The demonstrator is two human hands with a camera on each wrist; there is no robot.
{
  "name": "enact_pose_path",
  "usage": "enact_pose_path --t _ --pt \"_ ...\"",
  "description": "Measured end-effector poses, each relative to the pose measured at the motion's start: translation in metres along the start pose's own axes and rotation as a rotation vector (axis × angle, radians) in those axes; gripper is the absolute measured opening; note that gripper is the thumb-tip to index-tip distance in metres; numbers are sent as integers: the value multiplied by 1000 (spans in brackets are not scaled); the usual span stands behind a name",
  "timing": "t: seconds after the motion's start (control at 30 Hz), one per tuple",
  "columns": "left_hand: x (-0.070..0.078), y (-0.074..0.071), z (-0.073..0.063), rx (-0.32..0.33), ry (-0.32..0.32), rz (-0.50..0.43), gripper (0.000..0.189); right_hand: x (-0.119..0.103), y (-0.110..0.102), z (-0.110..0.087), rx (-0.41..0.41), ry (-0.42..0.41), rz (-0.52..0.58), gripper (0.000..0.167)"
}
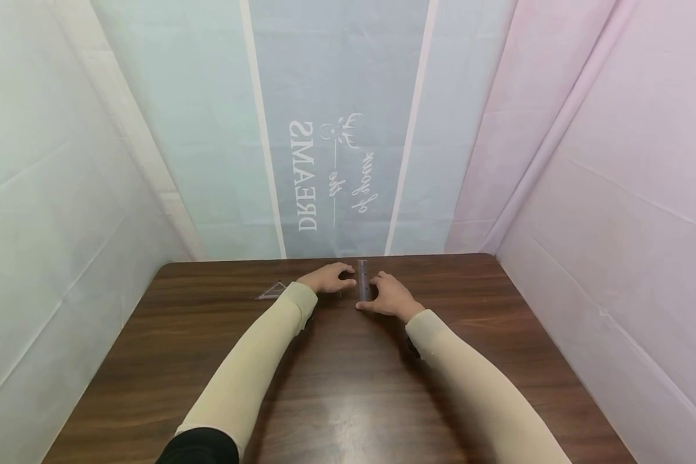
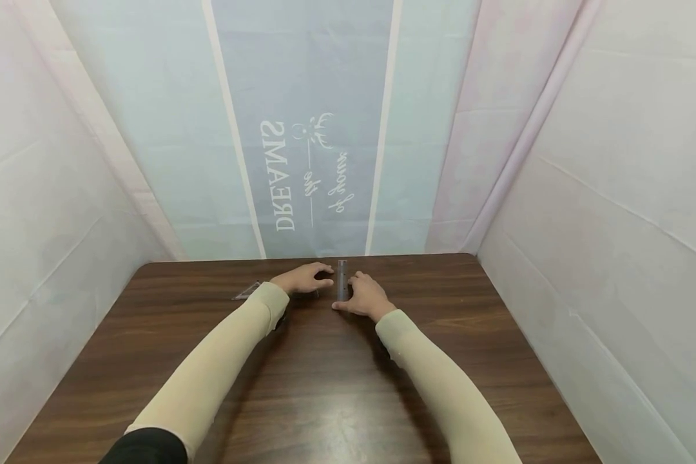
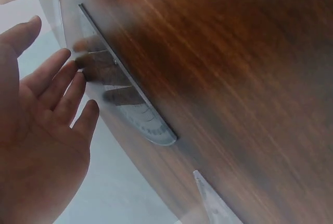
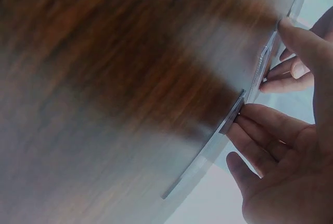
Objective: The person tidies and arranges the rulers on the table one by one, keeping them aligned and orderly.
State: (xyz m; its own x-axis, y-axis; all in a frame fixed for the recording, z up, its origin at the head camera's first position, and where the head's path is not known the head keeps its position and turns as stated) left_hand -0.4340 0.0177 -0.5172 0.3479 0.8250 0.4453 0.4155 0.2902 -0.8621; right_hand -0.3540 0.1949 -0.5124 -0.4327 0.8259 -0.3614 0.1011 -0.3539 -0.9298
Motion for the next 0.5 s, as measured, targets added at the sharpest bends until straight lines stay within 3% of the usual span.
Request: enact_pose_path --t 0.2,0.5 --pt "-1 -2 8 43 -4 15 53 2 4 2 21 -5 -19 75" --pt "5 0 12 87 -61 6 59 6 8 1 4 13 -16 77"
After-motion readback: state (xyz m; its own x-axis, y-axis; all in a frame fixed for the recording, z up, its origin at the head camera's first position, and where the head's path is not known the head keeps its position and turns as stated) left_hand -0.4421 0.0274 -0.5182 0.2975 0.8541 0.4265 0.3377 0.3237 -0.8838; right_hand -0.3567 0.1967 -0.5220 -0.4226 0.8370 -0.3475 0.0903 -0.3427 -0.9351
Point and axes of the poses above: each hand's wrist, its own z-axis towards the middle knuckle, its own y-axis out of the palm, x = y × z, the point moved 4 cm from there along z, towards the middle knuckle, and after that the axes turned 13 degrees about -y, right-handed, at the moved point
